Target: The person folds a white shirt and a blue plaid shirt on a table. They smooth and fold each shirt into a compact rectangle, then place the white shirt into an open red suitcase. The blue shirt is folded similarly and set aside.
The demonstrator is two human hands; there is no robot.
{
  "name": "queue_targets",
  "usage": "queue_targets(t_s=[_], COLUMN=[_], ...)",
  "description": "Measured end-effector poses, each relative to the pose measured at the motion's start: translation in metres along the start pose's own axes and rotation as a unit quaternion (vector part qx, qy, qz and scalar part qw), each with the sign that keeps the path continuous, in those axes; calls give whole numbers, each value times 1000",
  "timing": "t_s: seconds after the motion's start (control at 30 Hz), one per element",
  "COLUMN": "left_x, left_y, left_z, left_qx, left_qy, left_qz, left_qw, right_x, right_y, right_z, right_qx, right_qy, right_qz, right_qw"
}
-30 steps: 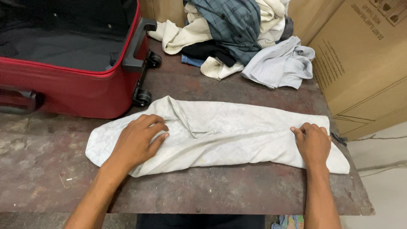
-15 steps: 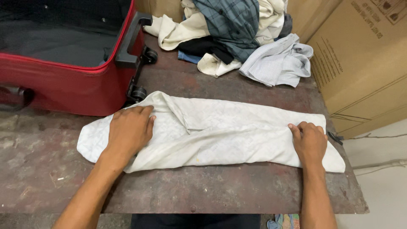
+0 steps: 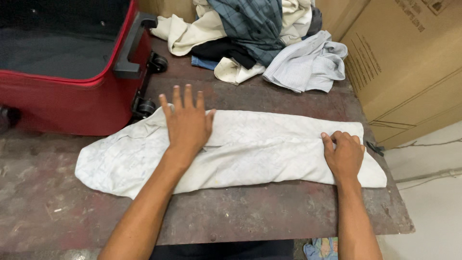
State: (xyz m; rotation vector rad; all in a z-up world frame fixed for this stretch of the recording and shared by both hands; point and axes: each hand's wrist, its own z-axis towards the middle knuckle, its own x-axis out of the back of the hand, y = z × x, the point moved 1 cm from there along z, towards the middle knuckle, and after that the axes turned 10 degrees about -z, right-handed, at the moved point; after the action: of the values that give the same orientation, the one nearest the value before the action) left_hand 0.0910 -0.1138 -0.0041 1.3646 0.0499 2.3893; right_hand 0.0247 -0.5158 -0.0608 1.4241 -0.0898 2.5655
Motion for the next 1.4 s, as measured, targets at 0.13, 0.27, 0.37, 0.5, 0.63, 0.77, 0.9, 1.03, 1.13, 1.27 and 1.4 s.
queue_targets(t_s=[0.13, 0.27, 0.37, 0.5, 0.63, 0.77, 0.9, 1.03, 1.13, 1.27, 1.4], left_x=[-26, -34, -31, -20, -12, -14, -10, 0, 10, 15, 8], left_y=[-34, -46, -39, -33, -36, -36, -33, -33, -29, -4, 15], left_z=[-16, -12, -16, -19, -13, -16, -16, -11, -16, -22, -26], left_qx=[66, 81, 69, 18, 21, 44, 0, -18, -17, -122, -51], left_qy=[-35, -45, -34, 16, 57, 18, 90, 118, 102, 151, -119], left_qz=[-11, -18, -188, -162, -56, -239, -68, -76, -181, -99, -234], left_qw=[997, 996, 979, 987, 997, 970, 994, 990, 978, 976, 964], right_x=[-4, -8, -8, -10, -10, -11, -13, -14, -14, -12, -13], right_y=[8, 5, 9, 10, 10, 11, 11, 13, 11, 14, 12], right_z=[-3, -1, -5, -4, -4, -4, -3, -4, -3, -7, -3], right_qx=[12, 15, 14, 10, 12, 7, 3, 8, 0, 10, 3], right_qy=[-3, 5, 3, -4, -1, -9, -12, -5, -23, -3, -11], right_qz=[-7, 8, 5, 3, 10, 15, 21, 23, 20, 25, 26], right_qw=[1000, 1000, 1000, 1000, 1000, 1000, 1000, 1000, 1000, 1000, 1000])
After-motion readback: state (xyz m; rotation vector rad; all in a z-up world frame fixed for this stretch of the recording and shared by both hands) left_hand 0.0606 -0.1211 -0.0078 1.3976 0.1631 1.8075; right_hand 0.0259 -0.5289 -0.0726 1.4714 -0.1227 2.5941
